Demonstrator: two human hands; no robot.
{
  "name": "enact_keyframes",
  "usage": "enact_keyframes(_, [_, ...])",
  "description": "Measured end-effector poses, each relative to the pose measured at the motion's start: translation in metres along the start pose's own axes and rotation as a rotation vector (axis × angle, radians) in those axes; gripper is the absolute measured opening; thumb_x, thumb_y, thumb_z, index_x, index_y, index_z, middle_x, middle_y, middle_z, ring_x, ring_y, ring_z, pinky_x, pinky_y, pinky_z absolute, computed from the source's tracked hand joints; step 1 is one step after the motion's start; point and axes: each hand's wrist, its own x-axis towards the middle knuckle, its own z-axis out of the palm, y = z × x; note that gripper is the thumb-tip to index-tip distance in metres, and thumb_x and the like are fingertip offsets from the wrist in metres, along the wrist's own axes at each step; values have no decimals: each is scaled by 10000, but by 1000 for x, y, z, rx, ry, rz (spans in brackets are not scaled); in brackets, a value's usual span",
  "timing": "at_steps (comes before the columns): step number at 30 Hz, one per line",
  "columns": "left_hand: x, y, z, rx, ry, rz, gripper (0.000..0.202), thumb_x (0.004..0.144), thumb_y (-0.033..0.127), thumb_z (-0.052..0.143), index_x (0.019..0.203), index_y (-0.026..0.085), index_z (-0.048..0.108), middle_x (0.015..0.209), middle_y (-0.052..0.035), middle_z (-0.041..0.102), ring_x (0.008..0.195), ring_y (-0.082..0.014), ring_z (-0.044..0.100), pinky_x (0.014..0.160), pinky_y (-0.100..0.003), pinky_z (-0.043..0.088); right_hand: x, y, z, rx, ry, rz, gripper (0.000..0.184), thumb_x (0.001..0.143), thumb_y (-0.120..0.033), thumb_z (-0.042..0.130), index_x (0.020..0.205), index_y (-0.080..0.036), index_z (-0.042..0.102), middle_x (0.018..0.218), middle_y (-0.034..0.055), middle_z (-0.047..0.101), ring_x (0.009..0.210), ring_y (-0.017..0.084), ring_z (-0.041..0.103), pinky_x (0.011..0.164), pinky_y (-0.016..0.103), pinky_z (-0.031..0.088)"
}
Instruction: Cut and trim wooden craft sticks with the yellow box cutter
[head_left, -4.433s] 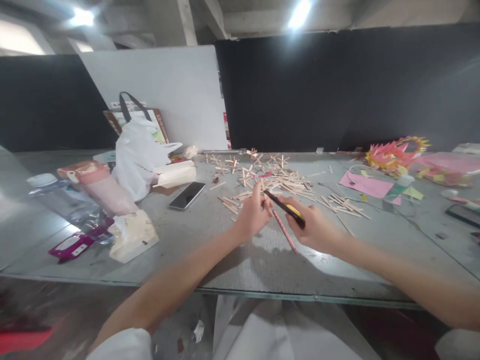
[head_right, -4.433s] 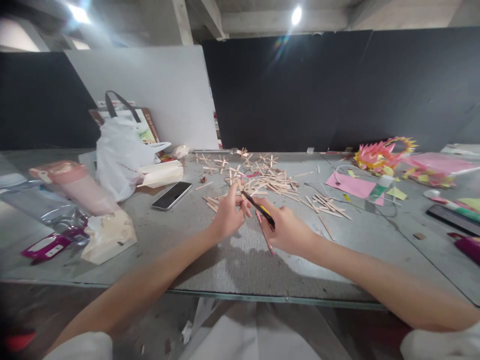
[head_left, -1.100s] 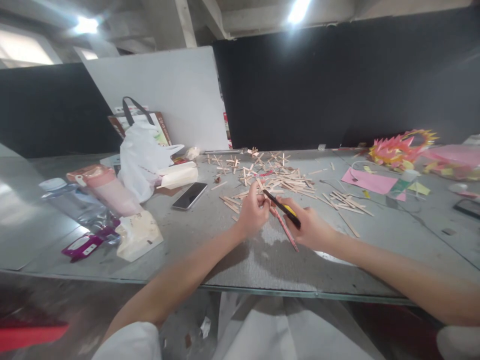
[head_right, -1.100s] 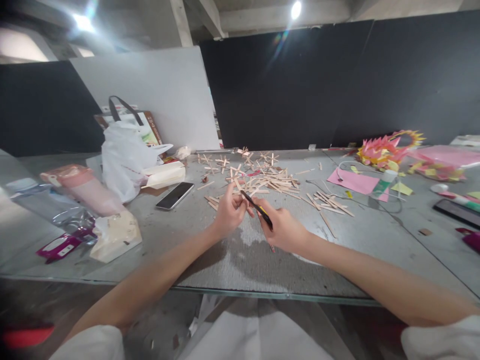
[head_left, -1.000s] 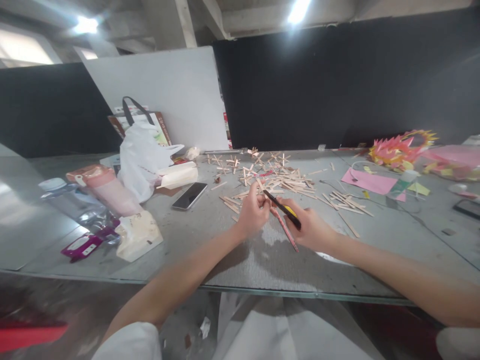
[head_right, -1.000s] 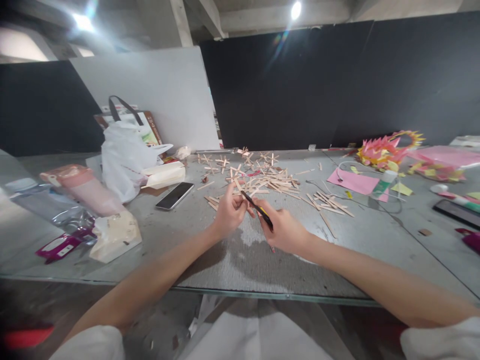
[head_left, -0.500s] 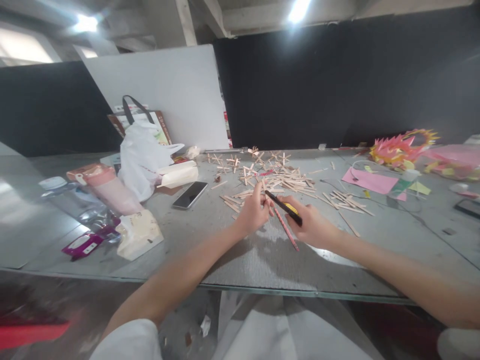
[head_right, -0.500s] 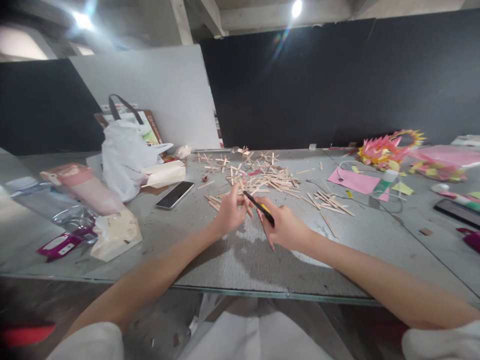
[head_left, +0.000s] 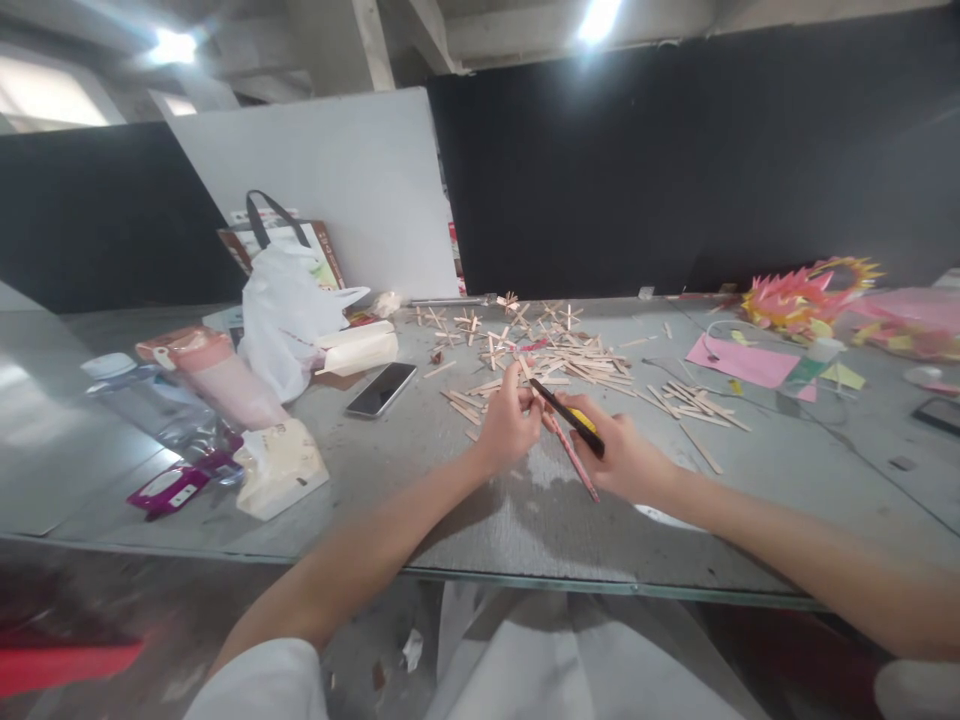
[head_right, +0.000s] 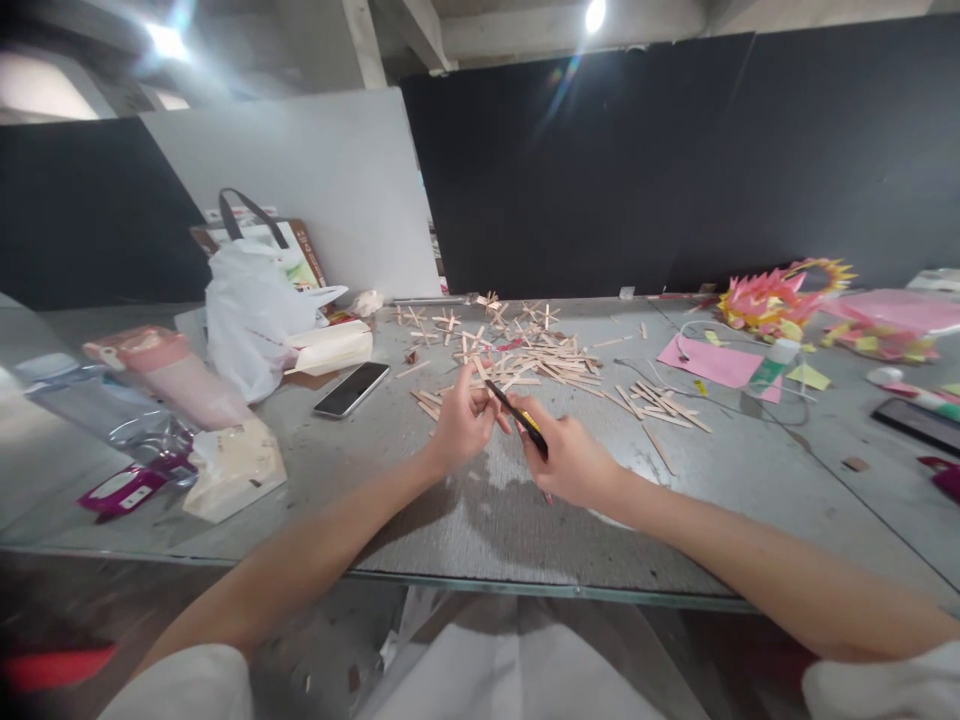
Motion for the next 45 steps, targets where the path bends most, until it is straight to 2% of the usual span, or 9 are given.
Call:
enact_keyframes(7, [-3,18,3,-111,9,-19,533,945,251,674,1399,189,403,780,33,736,566,-152,751,555,-222,560,-1,-3,-5,-41,36,-40,448,1002,-213,463,1449,-209,499,599,-70,583,399,114,496,504,210,398])
enact_keyframes(12, [-2,23,3,-125,2,-16,654,946,261,691,1505,185,361,821,4,760,567,-156,750,550,-231,580,-2,-1,-8,-91,57,-57,454,1009,-235,472,1462,-214,496,749,0,713,461,131,579,560,226,469])
enact_keyframes(16, [-5,24,4,-106,2,20,728,962,269,675,1584,199,303,843,-4,768,535,-143,729,535,-232,578,-5,-3,-9,-89,63,-65,443,1015,-242,471,1457,-228,505,841,33,745,460,123,582,552,230,479])
enact_keyframes(22, [-18,38,1,64,31,228,704,1008,216,613,1636,199,296,784,3,758,723,-169,770,771,-301,634,-14,-1,-5,-86,148,-146,490,1015,-254,511,1503,-224,498,629,-50,584,410,113,453,485,225,425])
enact_keyframes(25, [-23,45,-3,97,15,287,774,1000,204,620,1678,214,248,869,-28,778,815,-191,775,846,-344,638,-17,3,-1,-88,180,-185,490,1026,-271,518,1513,-220,499,640,-43,597,426,114,440,481,228,423])
enact_keyframes(31, [-30,43,-1,113,-100,301,823,1066,319,546,1717,237,49,1122,-116,764,927,-226,766,951,-422,628,-19,4,4,-80,275,-255,483,1053,-321,530,1531,-263,491,975,72,787,449,108,515,500,251,490])
enact_keyframes(36, [-32,31,4,112,-74,313,847,1101,399,494,1714,255,-73,1105,-123,770,855,-226,757,902,-442,636,-23,2,5,-83,300,-199,463,1070,-382,518,1518,-262,516,1175,155,782,522,143,605,551,291,546])
enact_keyframes(41, [-31,30,8,70,4,282,874,1059,456,591,1718,276,46,1069,-105,782,904,-244,779,973,-493,618,-23,4,5,-69,264,-108,477,1076,-401,503,1534,-268,497,878,68,752,514,160,601,538,296,536])
enact_keyframes(45, [-28,33,8,65,40,246,789,1077,440,564,1707,279,117,920,-54,780,798,-227,774,912,-466,633,-20,4,5,-36,250,-90,489,1074,-363,507,1553,-270,468,761,9,684,458,144,526,486,287,497])
